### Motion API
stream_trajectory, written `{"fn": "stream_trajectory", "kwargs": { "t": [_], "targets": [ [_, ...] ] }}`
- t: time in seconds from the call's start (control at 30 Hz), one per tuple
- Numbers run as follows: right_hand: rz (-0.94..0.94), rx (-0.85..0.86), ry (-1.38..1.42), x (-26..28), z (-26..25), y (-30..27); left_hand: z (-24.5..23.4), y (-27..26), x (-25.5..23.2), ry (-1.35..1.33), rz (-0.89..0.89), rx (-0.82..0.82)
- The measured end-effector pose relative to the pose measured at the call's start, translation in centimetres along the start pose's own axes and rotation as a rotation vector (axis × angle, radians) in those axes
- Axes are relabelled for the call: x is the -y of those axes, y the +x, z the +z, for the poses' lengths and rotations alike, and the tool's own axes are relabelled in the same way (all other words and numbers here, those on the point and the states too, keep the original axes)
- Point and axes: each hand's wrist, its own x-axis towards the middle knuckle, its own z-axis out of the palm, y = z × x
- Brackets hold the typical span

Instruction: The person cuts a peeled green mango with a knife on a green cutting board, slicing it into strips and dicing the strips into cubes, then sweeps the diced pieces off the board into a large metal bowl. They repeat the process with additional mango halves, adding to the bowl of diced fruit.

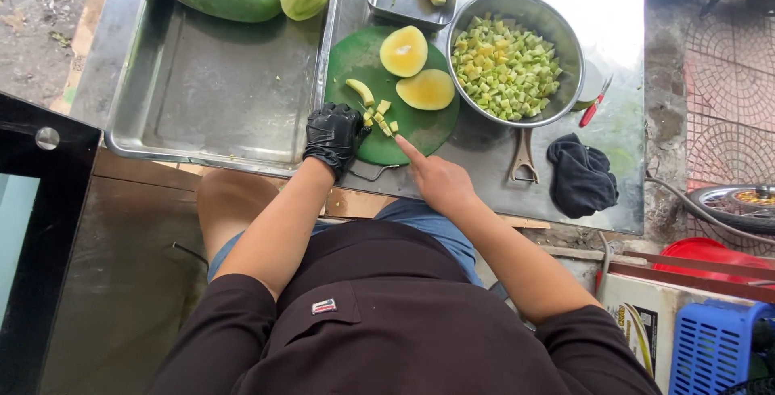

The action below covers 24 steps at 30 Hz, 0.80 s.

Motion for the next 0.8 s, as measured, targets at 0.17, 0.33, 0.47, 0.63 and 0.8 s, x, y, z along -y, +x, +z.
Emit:
{"fn": "stream_trajectory", "kwargs": {
  "t": [0.17, 0.33, 0.47, 0.63, 0.8],
  "targets": [
    [-0.074, -0.155, -0.158, -2.5, 1.0, -1.9, 1.1, -0.3, 0.5, -0.008, -0.006, 0.038],
    [-0.099, -0.209, -0.251, -2.8, 1.3, -2.3, -0.2, -0.5, -0.3, -0.096, -0.031, -0.042],
    [-0.093, -0.204, -0.244, -2.7, 1.2, -2.8, -1.9, -0.9, -2.7, -0.187, 0.276, -0.081],
    [-0.06, -0.149, -0.169, -3.9, 1.2, -4.9, 1.1, -1.6, -1.7, -0.136, 0.267, 0.0],
    [0.338, 0.156, 0.787, -4.7, 1.5, -5.3, 0.5, -1.8, -1.4, -0.45, 0.015, 0.015]
  ]
}}
